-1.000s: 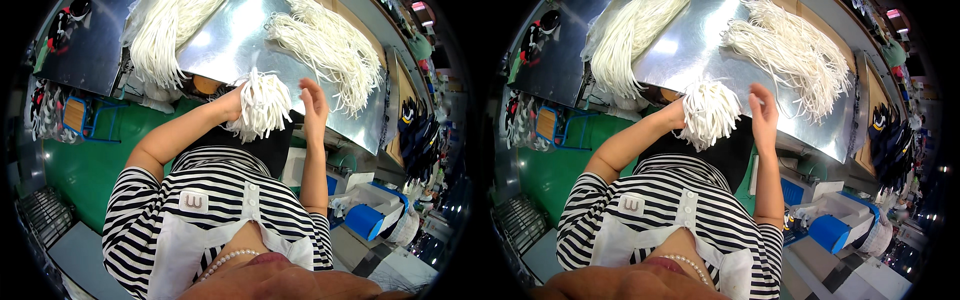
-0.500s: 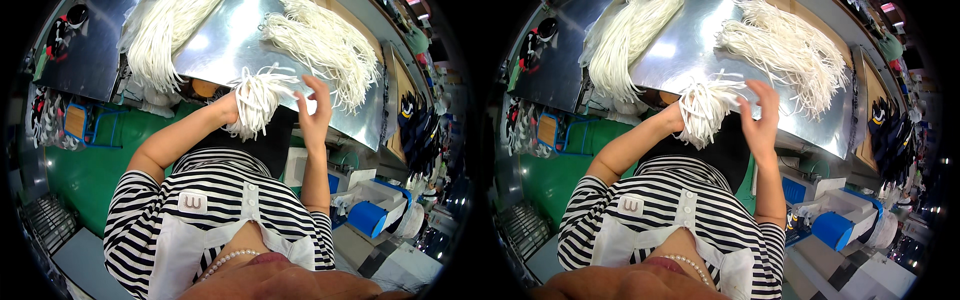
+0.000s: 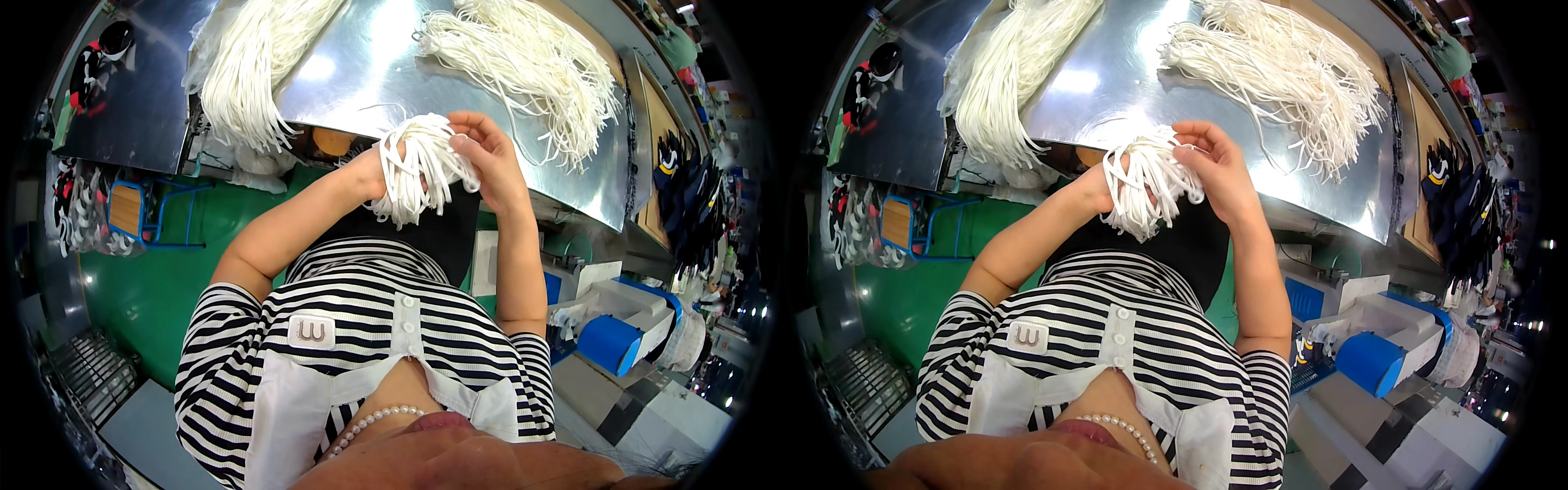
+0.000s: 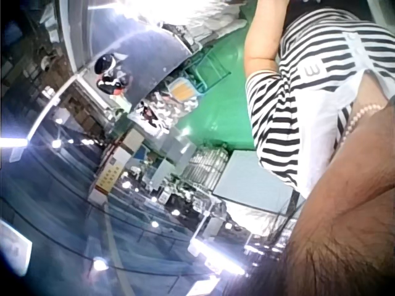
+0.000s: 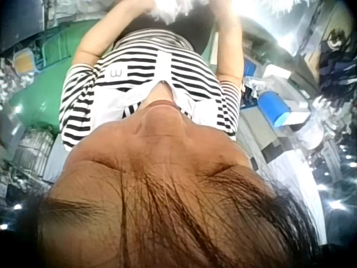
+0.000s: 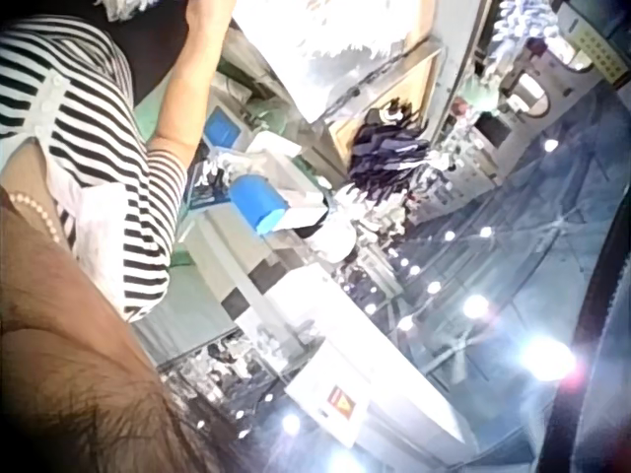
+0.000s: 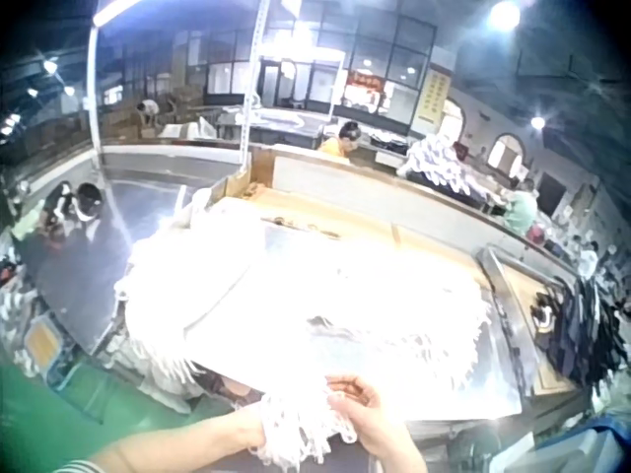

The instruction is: The person bundles white shoelaces by hand on a metal table, separating groups of laces from a larger pile and gathering them into organized bundles.

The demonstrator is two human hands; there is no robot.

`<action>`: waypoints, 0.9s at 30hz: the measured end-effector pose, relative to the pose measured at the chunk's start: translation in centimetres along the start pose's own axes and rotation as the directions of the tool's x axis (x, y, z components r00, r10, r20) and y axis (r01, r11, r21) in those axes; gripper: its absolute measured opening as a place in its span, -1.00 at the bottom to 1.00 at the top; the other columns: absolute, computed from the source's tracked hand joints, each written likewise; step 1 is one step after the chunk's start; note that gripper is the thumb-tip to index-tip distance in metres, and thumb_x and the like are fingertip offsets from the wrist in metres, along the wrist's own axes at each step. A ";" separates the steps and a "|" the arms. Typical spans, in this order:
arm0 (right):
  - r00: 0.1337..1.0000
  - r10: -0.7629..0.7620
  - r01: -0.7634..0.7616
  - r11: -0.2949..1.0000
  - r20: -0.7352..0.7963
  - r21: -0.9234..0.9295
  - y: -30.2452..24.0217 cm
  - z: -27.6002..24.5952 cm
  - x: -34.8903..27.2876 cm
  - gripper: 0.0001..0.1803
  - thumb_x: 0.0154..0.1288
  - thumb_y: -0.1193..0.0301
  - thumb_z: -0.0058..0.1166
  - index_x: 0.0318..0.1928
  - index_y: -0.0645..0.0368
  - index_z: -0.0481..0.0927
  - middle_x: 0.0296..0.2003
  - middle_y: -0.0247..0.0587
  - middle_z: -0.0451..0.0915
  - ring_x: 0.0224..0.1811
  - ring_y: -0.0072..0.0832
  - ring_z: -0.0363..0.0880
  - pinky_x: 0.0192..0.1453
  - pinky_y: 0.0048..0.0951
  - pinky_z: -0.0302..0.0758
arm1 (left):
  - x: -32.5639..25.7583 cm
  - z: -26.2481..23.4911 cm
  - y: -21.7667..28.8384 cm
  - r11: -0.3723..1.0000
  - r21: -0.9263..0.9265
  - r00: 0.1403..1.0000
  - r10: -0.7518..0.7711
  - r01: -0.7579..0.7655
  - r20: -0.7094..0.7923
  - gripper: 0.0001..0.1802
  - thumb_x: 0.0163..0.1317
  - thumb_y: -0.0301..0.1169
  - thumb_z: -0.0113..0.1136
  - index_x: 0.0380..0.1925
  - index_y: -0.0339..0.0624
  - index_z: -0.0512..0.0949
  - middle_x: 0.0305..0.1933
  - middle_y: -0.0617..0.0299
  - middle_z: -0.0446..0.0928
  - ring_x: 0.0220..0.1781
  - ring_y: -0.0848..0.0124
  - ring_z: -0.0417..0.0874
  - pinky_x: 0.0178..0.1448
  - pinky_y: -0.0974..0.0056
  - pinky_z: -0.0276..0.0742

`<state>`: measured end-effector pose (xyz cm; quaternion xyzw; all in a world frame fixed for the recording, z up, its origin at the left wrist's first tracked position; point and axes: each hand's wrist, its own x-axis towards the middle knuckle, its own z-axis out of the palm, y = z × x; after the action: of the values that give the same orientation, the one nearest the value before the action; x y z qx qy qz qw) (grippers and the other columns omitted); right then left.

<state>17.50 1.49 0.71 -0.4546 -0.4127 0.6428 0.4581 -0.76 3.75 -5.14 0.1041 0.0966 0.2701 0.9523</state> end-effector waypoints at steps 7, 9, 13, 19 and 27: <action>0.980 -0.040 -0.086 0.791 0.193 0.606 -1.8 -2.8 -0.9 -0.62 0.30 0.56 -0.02 0.13 0.32 0.37 -0.16 -0.21 0.50 -0.45 -0.66 0.33 -0.65 -0.81 0.09 | 0.4 -0.2 0.1 0.997 -0.077 0.987 0.010 -0.023 -0.159 -0.68 0.40 -0.29 -0.10 -0.04 -0.27 0.51 -0.13 0.12 0.62 -0.18 0.32 0.67 -0.10 0.19 0.66; 0.979 -0.048 -0.052 0.884 0.200 0.465 -1.9 -2.5 -1.3 -0.59 0.31 0.54 -0.02 0.17 0.31 0.35 -0.16 -0.23 0.47 -0.42 -0.69 0.32 -0.61 -0.81 0.16 | 0.8 -0.3 0.2 0.993 -0.108 0.986 0.029 -0.047 -0.165 -0.66 0.40 -0.27 -0.10 -0.01 -0.25 0.49 -0.09 0.11 0.61 -0.14 0.29 0.66 -0.06 0.17 0.65; 0.974 -0.069 0.096 0.989 0.217 -0.115 -2.1 -1.6 -2.9 -0.53 0.26 0.56 0.05 0.19 0.25 0.37 -0.21 -0.33 0.43 -0.35 -0.73 0.32 -0.47 -0.76 0.27 | 0.9 -1.9 1.8 0.988 -0.054 0.982 0.135 -0.143 -0.134 -0.66 0.39 -0.26 -0.10 0.00 -0.23 0.48 -0.05 0.10 0.59 -0.10 0.27 0.65 -0.02 0.16 0.63; 0.978 0.034 0.107 0.769 0.208 -0.630 -2.1 0.2 -4.7 -0.66 0.19 0.62 0.09 0.01 0.20 0.50 -0.45 -0.33 0.42 -0.47 -0.60 0.44 -0.35 -0.58 0.42 | 0.8 -0.4 1.3 0.966 -0.049 0.889 0.214 -0.255 -0.404 -0.68 0.38 -0.22 -0.08 -0.11 -0.22 0.52 -0.15 0.11 0.61 -0.18 0.28 0.67 -0.10 0.15 0.65; 0.988 -0.130 0.155 0.745 0.086 -0.649 -1.1 0.4 -5.5 -0.95 0.27 0.59 0.06 -0.26 0.28 0.55 -0.48 -0.32 0.50 -0.52 -0.69 0.47 -0.53 -0.64 0.36 | 1.2 -3.3 1.5 0.972 -0.139 0.979 0.178 -0.191 -0.101 -0.63 0.41 -0.23 -0.14 0.02 -0.24 0.45 0.01 0.08 0.56 0.01 0.22 0.60 0.11 0.09 0.56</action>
<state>18.28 -3.61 2.98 -0.5415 -0.6526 0.4292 0.3108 -1.30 6.07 -8.07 0.0298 0.1079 0.3682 0.9230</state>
